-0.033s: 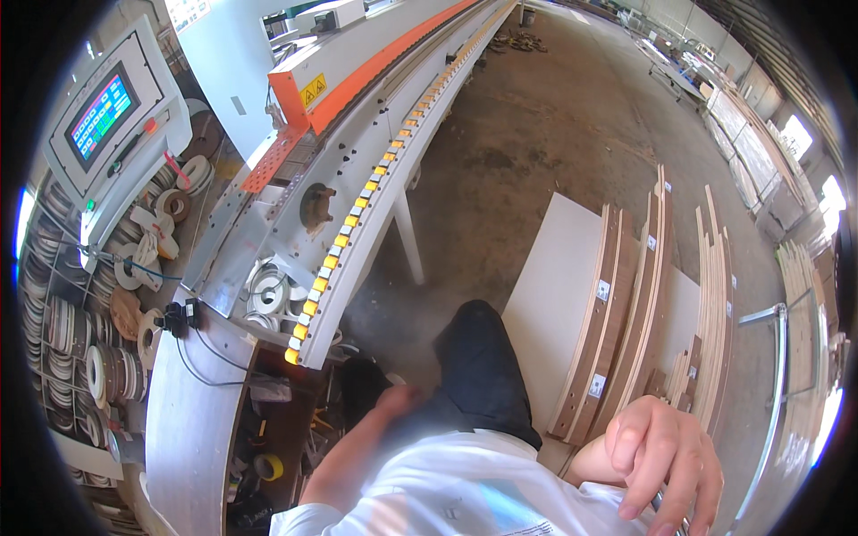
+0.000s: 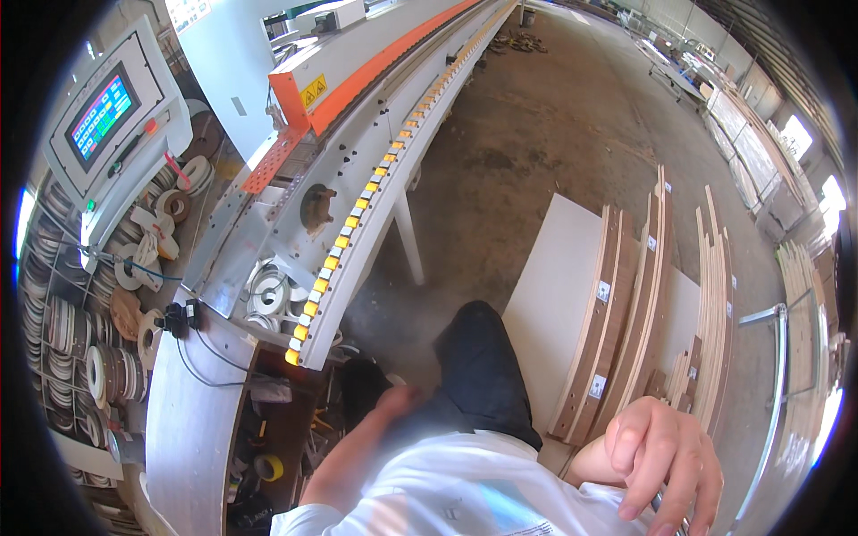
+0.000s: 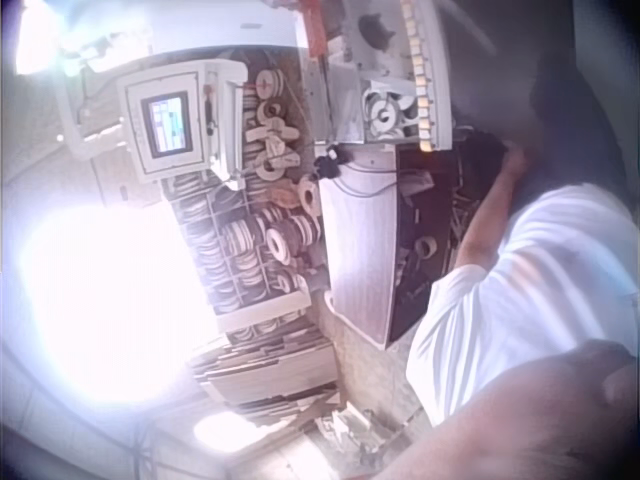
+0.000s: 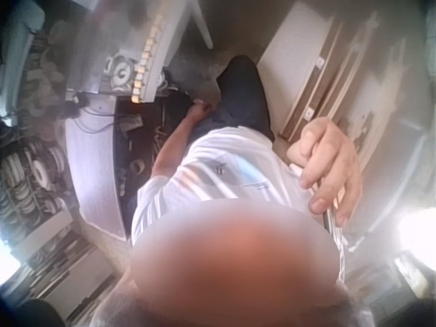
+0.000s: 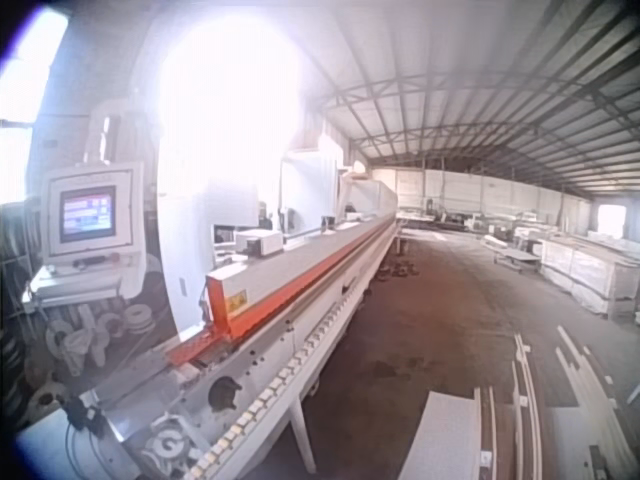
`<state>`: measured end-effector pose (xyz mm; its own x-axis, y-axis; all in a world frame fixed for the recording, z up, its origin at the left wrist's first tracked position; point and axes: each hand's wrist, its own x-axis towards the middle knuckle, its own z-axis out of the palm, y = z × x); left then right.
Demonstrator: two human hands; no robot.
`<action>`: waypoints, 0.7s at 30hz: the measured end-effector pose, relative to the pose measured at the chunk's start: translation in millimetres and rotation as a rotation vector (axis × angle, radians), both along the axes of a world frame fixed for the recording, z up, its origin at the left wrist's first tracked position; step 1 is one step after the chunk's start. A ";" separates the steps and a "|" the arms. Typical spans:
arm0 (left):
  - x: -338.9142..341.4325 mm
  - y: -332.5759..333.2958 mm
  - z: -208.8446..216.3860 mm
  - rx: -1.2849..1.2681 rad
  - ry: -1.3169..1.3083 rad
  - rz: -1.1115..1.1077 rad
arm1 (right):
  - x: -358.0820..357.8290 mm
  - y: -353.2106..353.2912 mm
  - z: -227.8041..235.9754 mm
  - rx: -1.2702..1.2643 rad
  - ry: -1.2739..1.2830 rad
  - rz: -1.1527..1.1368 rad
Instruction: Operating an industrial edge banding machine to apply finish to wooden panel edges.
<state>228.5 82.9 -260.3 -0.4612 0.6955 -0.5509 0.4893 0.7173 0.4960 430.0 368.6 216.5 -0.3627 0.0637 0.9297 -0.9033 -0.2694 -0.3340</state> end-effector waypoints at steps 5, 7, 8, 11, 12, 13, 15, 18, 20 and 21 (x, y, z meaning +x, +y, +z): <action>-0.2 -2.7 -3.3 0.047 -0.034 0.020 | -3.5 1.8 -3.0 0.050 0.017 0.010; -0.4 -3.2 -3.0 0.048 -0.022 0.019 | -4.4 1.1 -4.8 0.036 0.022 0.006; -0.1 -2.6 -1.1 0.052 -0.011 0.018 | -4.5 1.4 -5.4 0.034 0.022 0.007; 0.8 -1.0 0.9 0.032 -0.029 0.020 | -3.4 -0.7 -6.5 0.035 0.026 0.009; 0.6 -1.0 -0.7 0.031 -0.031 0.018 | -1.4 -6.3 -5.9 -0.050 0.006 -0.028; 0.4 -0.7 -2.3 0.048 -0.029 0.010 | -0.8 -9.5 -5.7 -0.134 -0.015 -0.066; 0.8 -2.1 -4.6 0.065 -0.026 0.009 | -2.8 -10.7 -5.7 -0.138 -0.006 -0.071; 1.1 -2.4 -6.4 0.059 -0.002 -0.008 | -4.0 -8.6 -5.7 -0.130 0.000 -0.060; 1.4 -2.1 -5.9 0.059 0.004 -0.001 | -2.2 -4.7 -6.0 -0.119 -0.004 -0.039; 1.1 -1.7 -5.2 0.060 0.003 0.000 | 0.0 -1.7 -6.2 -0.095 -0.021 -0.005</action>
<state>229.6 81.2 -265.5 -0.4630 0.7269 -0.5072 0.4905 0.6867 0.5365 430.0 366.9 210.3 -0.3817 0.1526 0.9116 -0.8977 -0.2962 -0.3262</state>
